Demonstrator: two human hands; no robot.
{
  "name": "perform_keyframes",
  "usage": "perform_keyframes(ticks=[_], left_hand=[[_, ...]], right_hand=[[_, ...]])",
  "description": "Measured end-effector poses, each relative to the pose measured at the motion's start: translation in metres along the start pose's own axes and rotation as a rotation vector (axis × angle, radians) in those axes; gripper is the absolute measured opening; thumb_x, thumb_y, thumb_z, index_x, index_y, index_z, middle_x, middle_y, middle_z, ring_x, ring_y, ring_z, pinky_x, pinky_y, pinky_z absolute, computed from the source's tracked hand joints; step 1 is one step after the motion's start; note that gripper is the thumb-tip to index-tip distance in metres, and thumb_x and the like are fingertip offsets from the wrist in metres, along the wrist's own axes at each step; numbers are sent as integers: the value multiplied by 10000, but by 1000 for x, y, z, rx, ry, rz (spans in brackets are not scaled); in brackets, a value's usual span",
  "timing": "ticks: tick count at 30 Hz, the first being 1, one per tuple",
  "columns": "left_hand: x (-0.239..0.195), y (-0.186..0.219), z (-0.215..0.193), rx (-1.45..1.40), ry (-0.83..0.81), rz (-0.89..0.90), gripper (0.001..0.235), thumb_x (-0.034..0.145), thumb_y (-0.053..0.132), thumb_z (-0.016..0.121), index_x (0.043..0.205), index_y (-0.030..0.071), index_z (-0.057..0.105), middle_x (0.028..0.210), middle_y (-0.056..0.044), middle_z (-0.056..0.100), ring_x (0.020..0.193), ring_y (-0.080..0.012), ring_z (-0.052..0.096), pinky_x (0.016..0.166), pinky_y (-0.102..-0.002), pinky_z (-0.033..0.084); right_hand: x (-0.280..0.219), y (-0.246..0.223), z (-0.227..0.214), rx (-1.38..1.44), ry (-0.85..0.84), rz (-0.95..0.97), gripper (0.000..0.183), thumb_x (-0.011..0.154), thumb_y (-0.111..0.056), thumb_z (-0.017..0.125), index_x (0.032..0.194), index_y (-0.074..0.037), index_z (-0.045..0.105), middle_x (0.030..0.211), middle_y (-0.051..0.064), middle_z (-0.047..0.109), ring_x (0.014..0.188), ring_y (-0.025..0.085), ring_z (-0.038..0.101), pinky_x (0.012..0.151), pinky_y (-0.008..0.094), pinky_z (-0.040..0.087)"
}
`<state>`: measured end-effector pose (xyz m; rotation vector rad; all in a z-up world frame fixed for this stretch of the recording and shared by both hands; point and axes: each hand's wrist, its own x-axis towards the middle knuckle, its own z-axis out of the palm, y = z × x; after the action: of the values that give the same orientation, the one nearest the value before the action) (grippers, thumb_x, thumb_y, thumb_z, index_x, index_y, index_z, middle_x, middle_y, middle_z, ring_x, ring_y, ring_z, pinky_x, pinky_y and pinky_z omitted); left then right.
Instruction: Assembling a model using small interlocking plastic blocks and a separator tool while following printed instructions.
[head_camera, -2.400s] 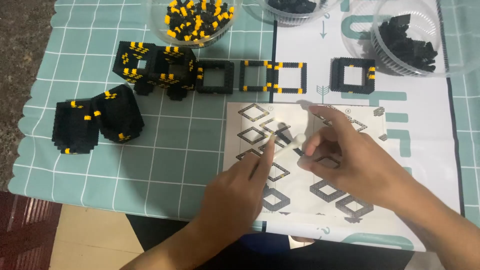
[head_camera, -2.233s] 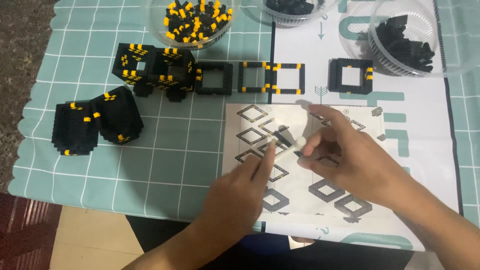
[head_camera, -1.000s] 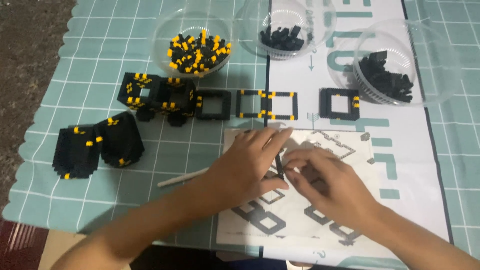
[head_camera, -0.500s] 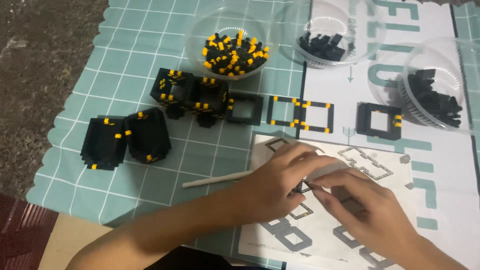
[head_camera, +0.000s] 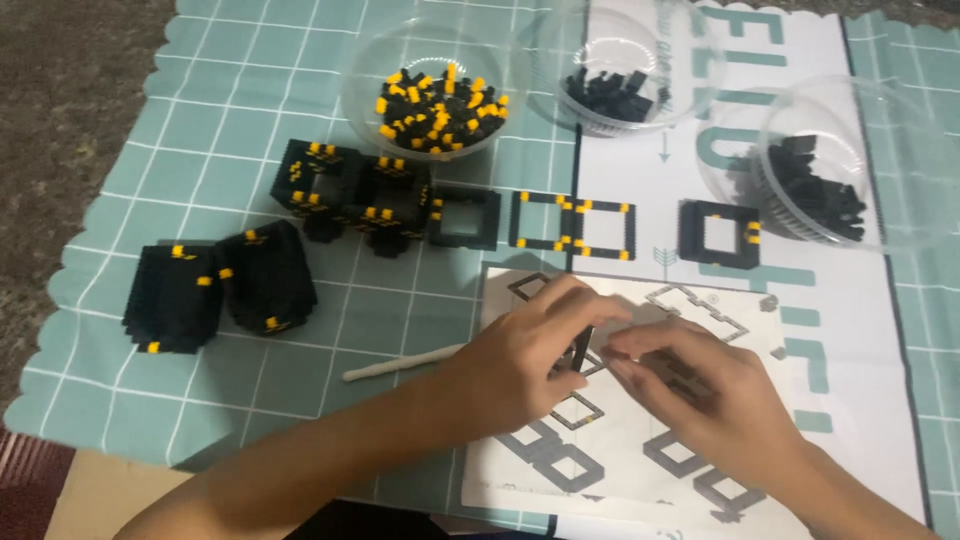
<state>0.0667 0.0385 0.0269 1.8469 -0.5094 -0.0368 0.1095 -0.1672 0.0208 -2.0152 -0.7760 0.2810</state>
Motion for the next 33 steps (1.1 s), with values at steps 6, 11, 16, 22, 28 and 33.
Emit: perform_keyframes(ticks=[6, 11, 16, 22, 28, 33], left_hand=[[6, -5, -1, -126, 122, -137, 366, 741, 54, 718, 1083, 86, 591, 946, -87, 720, 876, -202, 719, 842, -311, 573], [10, -9, -8, -94, 244, -86, 168, 761, 128, 733, 903, 75, 662, 959, -35, 701, 818, -103, 687, 770, -216, 562], [15, 1, -10, -78, 293, -158, 83, 787, 133, 693, 836, 83, 737, 1073, 23, 665, 889, -67, 659, 758, -204, 537], [18, 7, -12, -81, 351, -296, 148, 778, 182, 708, 909, 138, 763, 1002, 48, 680, 828, -68, 654, 741, -179, 530], [26, 24, -19, -348, 515, -597, 220, 694, 190, 750, 889, 90, 743, 783, -39, 778, 754, -104, 709, 715, -201, 539], [26, 9, -27, -494, 622, -498, 108, 737, 58, 740, 845, 59, 739, 792, -35, 738, 773, -96, 670, 709, -221, 555]], right_hand=[[0, 1, -5, -64, 44, -23, 129, 818, -123, 639, 934, -85, 679, 845, -25, 745, 704, 49, 678, 642, 166, 534], [2, 2, -7, -88, 96, -33, 116, 818, -141, 644, 913, -78, 666, 872, -13, 731, 663, 62, 661, 592, 181, 541], [4, 0, -8, -38, 89, -64, 130, 827, -145, 650, 929, -70, 680, 849, -8, 718, 663, 64, 639, 565, 178, 519], [1, 0, -7, 19, 49, -87, 158, 825, -124, 650, 967, -56, 662, 871, 29, 724, 760, 104, 701, 681, 176, 587], [5, -1, -15, -37, 67, -151, 152, 815, -150, 649, 929, -51, 671, 865, 26, 727, 687, 87, 674, 619, 179, 563], [20, -21, -35, -267, 103, -92, 193, 763, -152, 684, 943, -83, 687, 941, 0, 747, 818, 79, 719, 762, 198, 556]])
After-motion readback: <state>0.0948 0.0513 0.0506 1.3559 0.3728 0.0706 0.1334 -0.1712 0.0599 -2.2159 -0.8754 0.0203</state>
